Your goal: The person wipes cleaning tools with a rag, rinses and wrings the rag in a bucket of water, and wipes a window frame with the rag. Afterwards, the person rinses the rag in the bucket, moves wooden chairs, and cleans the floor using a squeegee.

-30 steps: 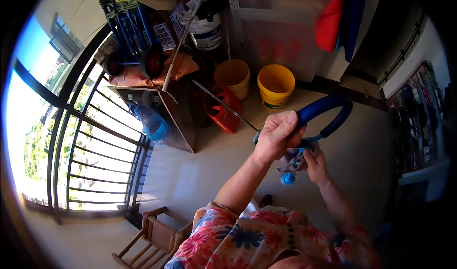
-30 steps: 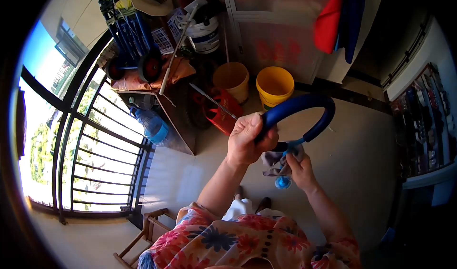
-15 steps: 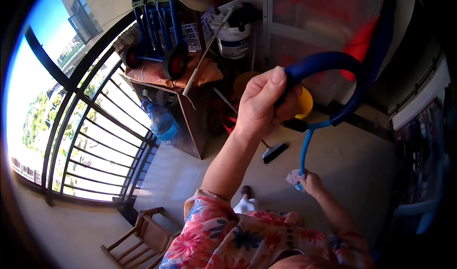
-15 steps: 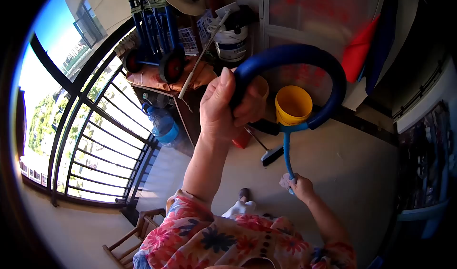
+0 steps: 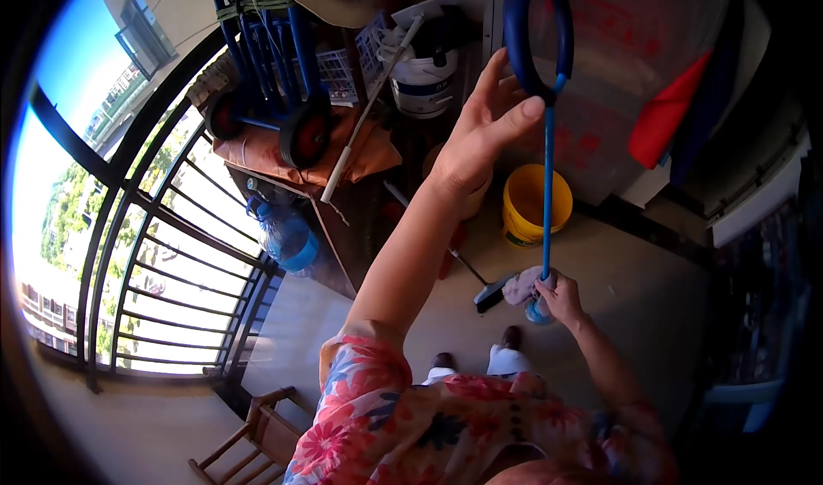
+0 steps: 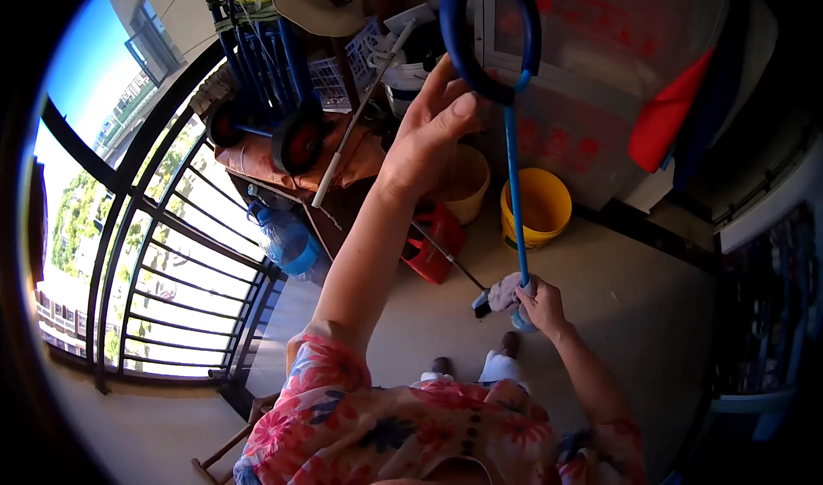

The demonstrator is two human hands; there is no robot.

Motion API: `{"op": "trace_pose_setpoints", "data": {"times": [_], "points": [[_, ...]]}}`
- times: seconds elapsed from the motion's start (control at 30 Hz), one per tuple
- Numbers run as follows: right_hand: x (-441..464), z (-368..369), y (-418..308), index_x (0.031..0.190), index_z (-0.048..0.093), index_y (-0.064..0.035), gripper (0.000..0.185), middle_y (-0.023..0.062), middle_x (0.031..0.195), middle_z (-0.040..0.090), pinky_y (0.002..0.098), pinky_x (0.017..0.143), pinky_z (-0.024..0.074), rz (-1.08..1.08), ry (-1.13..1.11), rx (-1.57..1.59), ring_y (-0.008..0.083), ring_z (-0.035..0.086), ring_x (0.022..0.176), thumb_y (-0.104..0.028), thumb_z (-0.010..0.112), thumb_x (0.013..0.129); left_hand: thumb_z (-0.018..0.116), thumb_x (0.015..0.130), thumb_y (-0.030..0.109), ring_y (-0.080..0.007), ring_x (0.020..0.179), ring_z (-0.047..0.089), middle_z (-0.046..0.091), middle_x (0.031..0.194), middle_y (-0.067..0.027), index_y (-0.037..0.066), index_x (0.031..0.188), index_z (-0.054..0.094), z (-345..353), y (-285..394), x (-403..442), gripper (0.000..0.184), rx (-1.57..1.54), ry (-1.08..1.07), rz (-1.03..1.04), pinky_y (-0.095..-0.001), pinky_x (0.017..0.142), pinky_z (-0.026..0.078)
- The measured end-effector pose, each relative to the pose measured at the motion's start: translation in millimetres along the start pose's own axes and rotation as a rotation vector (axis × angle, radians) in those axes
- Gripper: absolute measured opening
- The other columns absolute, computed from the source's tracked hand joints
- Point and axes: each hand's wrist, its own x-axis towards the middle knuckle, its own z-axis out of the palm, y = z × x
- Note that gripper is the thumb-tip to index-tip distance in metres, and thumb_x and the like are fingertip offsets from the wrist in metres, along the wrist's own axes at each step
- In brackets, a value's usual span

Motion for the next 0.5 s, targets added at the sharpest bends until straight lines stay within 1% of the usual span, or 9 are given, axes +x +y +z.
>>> {"op": "trace_pose_setpoints", "data": {"times": [0.07, 0.1, 0.13, 0.2, 0.23, 0.27, 0.3, 0.43, 0.5], "points": [[20.8, -6.5, 4.0, 0.085, 0.058, 0.0008, 0.016, 0.013, 0.072, 0.062, 0.0298, 0.062, 0.0475, 0.01, -0.051, 0.068, 0.0218, 0.061, 0.065, -0.012, 0.064, 0.078, 0.065, 0.077, 0.042, -0.0257, 0.112, 0.046, 0.044, 0.126, -0.0177, 0.0, 0.137, 0.021, -12.7, -39.3, -7.1, 0.085, 0.188, 0.06, -0.157, -0.0319, 0.094, 0.035], [30.5, -8.4, 5.4, 0.085, 0.058, 0.0009, 0.016, 0.0127, 0.072, 0.062, 0.0298, 0.063, 0.0473, 0.022, -0.079, 0.143, 0.0211, 0.06, 0.066, -0.012, 0.064, 0.079, 0.066, 0.077, 0.04, -0.0251, 0.11, 0.047, 0.046, 0.124, -0.0173, -0.002, 0.135, 0.023, -16.9, -71.8, -13.6, 0.084, 0.223, 0.05, -0.254, -0.0301, 0.09, 0.038], [40.0, -12.0, 11.5, 0.086, 0.058, 0.0008, 0.016, 0.0125, 0.072, 0.062, 0.0298, 0.063, 0.0472, 0.022, -0.138, 0.129, 0.021, 0.06, 0.065, -0.013, 0.063, 0.079, 0.066, 0.077, 0.039, -0.0244, 0.109, 0.049, 0.048, 0.122, -0.0169, -0.004, 0.134, 0.025, -16.8, -98.3, -17.5, 0.082, 0.262, 0.043, -0.346, -0.0283, 0.086, 0.04], [63.7, -19.5, 22.1, 0.086, 0.058, 0.0006, 0.016, 0.0122, 0.072, 0.062, 0.0298, 0.064, 0.0469, 0.009, -0.257, 0.091, 0.0208, 0.06, 0.065, -0.013, 0.063, 0.079, 0.063, 0.081, 0.034, -0.0188, 0.096, 0.054, 0.057, 0.109, -0.0139, -0.004, 0.127, 0.04, -9.4, -110.9, -14.1, 0.064, 0.344, -0.09, -0.628, -0.0265, 0.073, 0.045], [73.9, -25.7, 23.6, 0.085, 0.058, -0.0001, 0.015, 0.01, 0.071, 0.062, 0.0294, 0.064, 0.0465, 0.061, -0.353, 0.108, 0.0182, 0.059, 0.065, -0.014, 0.062, 0.08, 0.062, 0.083, 0.032, -0.0163, 0.089, 0.055, 0.06, 0.1, -0.0111, -0.003, 0.12, 0.047, -8.0, -123.1, -11.8, 0.053, 0.372, -0.094, -0.589, -0.026, 0.068, 0.045], [84.2, -28.5, 29.5, 0.086, 0.058, -0.0006, 0.015, 0.0073, 0.071, 0.062, 0.0283, 0.065, 0.0462, 0.077, -0.438, 0.204, 0.0153, 0.058, 0.065, -0.014, 0.062, 0.08, 0.06, 0.084, 0.03, -0.0139, 0.082, 0.056, 0.063, 0.092, -0.0082, -0.002, 0.114, 0.054, -6.3, -133.8, -9.1, 0.044, 0.397, -0.097, -0.551, -0.0256, 0.063, 0.046], [93.4, -34.2, 25.8, 0.086, 0.058, -0.0007, 0.015, 0.0064, 0.071, 0.061, 0.0279, 0.065, 0.0461, 0.057, -0.475, 0.169, 0.0145, 0.057, 0.065, -0.014, 0.062, 0.081, 0.057, 0.087, 0.026, -0.0103, 0.069, 0.055, 0.064, 0.082, -0.0042, -0.001, 0.102, 0.061, -2.0, -136.9, -5.9, 0.031, 0.426, -0.019, -0.486, -0.022, 0.056, 0.044], [124.5, -40.7, 15.3, 0.09, 0.058, -0.0009, 0.016, 0.0063, 0.073, 0.062, 0.0276, 0.066, 0.046, 0.067, -0.609, 0.127, 0.0149, 0.058, 0.066, -0.013, 0.062, 0.079, 0.058, 0.086, 0.025, -0.0087, 0.061, 0.052, 0.061, 0.073, -0.0033, -0.001, 0.09, 0.062, -14.6, -140.0, 6.9, 0.027, 0.513, 0.106, -0.445, -0.0212, 0.053, 0.043], [141.3, -34.9, 36.7, 0.092, 0.058, -0.0011, 0.018, 0.0071, 0.075, 0.062, 0.0285, 0.067, 0.0463, 0.019, -0.665, 0.113, 0.0166, 0.059, 0.068, -0.012, 0.062, 0.078, 0.06, 0.085, 0.025, -0.0098, 0.057, 0.053, 0.058, 0.065, -0.0036, -0.002, 0.085, 0.062, -25.5, -134.3, 13.9, 0.027, 0.533, 0.195, -0.413, -0.023, 0.053, 0.044]]}}
